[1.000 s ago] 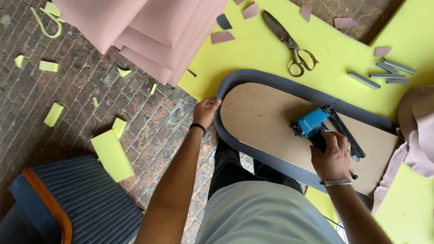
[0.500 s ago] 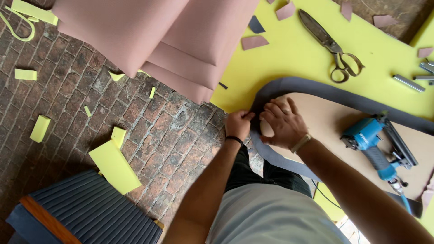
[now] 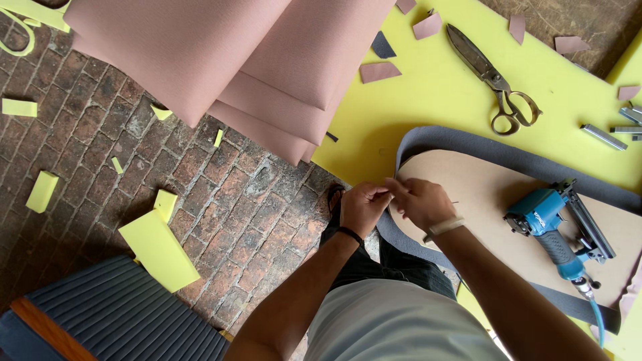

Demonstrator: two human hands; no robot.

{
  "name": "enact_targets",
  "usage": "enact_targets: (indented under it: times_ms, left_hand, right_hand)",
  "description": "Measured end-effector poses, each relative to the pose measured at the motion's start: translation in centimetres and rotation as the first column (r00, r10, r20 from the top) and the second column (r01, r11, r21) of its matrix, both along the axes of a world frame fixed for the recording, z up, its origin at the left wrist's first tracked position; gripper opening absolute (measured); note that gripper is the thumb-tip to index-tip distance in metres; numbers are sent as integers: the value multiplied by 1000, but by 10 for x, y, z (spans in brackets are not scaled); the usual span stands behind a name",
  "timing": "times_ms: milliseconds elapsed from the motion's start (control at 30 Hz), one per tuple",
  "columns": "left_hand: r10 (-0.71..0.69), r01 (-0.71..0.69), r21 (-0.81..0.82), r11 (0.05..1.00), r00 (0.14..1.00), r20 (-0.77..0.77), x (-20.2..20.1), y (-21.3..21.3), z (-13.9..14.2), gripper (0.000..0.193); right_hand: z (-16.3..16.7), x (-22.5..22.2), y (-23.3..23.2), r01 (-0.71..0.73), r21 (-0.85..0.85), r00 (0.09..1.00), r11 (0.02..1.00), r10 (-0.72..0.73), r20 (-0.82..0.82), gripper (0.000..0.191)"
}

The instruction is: The person staples pink fabric onto a wooden board using a pneumatic staple gun, trims excess fabric with scissors, and smooths the material over the board. The person repeats this process on multiple sections of the board.

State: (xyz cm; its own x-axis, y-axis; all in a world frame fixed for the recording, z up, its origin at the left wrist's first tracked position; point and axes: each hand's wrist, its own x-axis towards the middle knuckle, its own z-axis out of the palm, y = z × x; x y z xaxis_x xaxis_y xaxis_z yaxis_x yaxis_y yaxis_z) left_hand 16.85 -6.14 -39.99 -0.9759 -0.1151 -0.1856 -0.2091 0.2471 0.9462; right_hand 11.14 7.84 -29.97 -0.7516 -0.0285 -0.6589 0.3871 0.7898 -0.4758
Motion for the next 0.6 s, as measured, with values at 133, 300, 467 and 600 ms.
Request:
enact_targets:
  times_ms: [133,300,467,600]
  left_hand:
    - [-57,69,215,974,996,-64,-1,-13,-5,15]
    - [-260,-287,897,337,887,381,-35,-14,-33,49]
    - [-460,-43,989,144,882,105,-64,55,-45,69]
    - [-374,-195,916,350,868,327,-58,57,-26,50]
  right_hand:
    - [-12,-10,-13,-43,-125,998,991,37,-50,40]
    - [-6,2,9,84,-371,989,925,-124,-84,33]
    - [-7,9,28,148,-498,962,854,-242,-128,32]
    - [-12,9,42,64,-613,939,787,-255,-230,33]
